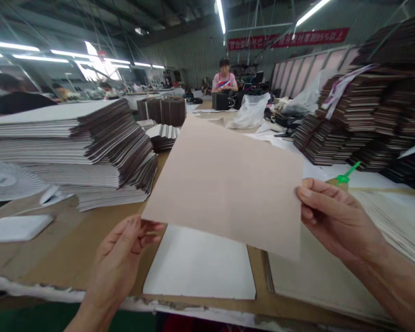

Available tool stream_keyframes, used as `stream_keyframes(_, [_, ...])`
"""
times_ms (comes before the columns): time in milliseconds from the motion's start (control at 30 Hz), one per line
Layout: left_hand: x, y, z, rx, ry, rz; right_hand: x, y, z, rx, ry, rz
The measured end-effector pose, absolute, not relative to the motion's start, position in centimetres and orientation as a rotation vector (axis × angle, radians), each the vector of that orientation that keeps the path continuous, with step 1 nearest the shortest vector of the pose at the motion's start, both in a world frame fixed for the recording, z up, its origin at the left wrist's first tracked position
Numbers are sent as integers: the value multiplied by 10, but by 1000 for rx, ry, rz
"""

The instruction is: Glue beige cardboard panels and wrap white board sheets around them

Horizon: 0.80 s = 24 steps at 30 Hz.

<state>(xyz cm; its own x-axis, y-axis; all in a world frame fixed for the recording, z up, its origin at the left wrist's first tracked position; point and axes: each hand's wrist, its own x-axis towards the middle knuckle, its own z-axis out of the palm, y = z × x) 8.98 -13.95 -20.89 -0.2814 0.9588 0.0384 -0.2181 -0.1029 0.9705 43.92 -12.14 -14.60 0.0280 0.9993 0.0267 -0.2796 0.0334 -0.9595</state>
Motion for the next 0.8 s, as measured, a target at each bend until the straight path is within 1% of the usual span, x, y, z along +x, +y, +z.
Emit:
stream_keyframes(133, [83,-138,-210,844,1189,1606,428,-121,-169,-1047,-1016,1451])
stream_keyframes(367, [79,-147,-228,656,1314,1331,408,-116,-201,-1139,-1034,1603])
stream_keyframes(533, [77,-146,-237,697,1361,1282,403,-114,-213,-1182,-1066,1617])
stream_keyframes(667, [77,-141,-234,700,1518,1223,402,-111,-219,-1199,-1105,1607])
stream_keyframes(800, [76,-133,-226,878,1743,1129,398,-106,-223,-1310,-1154,1548])
